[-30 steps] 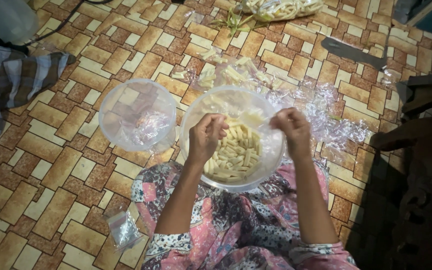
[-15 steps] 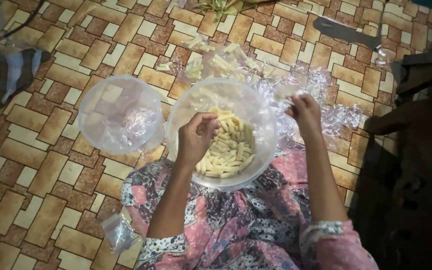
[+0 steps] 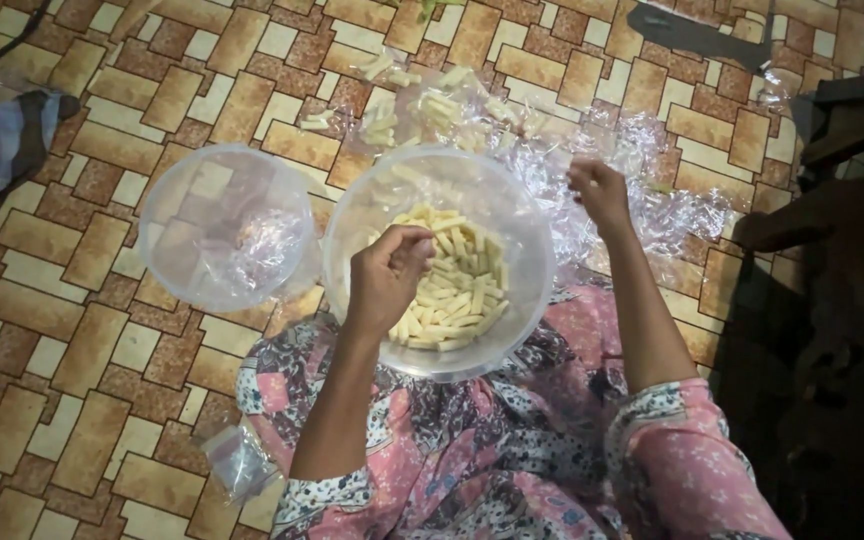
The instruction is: A person is sitting on the floor, peeling or separating small white food items and placing them into a clear plastic bowl.
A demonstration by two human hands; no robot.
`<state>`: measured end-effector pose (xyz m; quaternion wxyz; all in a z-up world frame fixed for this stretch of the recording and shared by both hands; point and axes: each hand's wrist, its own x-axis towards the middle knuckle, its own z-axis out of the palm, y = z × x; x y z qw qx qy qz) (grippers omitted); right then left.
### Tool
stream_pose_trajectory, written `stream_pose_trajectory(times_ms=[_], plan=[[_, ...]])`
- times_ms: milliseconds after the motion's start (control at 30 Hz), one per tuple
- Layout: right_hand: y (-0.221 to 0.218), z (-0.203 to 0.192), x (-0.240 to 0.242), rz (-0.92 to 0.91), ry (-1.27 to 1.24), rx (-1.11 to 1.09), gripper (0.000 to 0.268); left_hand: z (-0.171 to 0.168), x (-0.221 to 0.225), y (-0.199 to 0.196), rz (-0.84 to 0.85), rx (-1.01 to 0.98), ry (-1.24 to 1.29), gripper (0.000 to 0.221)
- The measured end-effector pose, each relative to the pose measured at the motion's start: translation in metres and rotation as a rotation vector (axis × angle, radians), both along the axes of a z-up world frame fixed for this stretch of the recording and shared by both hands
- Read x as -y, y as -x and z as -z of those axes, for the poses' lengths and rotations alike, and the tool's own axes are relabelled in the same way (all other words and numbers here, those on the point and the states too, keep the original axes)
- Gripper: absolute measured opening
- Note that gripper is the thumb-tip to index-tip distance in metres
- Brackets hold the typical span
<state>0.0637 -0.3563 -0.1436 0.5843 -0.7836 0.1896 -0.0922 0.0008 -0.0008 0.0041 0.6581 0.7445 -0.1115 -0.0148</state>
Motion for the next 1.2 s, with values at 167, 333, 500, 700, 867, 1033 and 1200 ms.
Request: stream_pose_trajectory(times_ms=[167,333,500,700,867,1033,1200], plan=[[0.022,0.059,0.029,-0.001,0.375,-0.184,0.023,-0.009,0.001,0.000,0.012,0.053,-0.084,0.011],[0.012,0.036,-0.003,-0.113,0.628,-0.145,0.034,-0.007,0.002,-0.002,-0.001,0.064,-0.112,0.011],[-0.012,0.036,-0.029,-0.241,0.924,-0.042,0.052,-0.004,0.000,-0.002,-0.007,0.064,-0.122,0.010],[-0.043,0.079,-0.018,-0.400,0.980,-0.228,0.048,-0.010,0.000,-0.002,0.008,0.110,-0.135,0.009],[-0.043,0.080,-0.016,-0.339,0.958,-0.150,0.035,-0.010,-0.001,-0.002,0.019,0.116,-0.159,0.009],[-0.031,0.041,-0.023,-0.270,0.825,-0.024,0.035,-0.012,-0.001,-0.002,0.023,0.128,-0.168,0.009],[-0.034,0.043,-0.002,-0.182,0.622,0.188,0.026,-0.011,-0.001,-0.001,0.026,0.141,-0.159,0.009]])
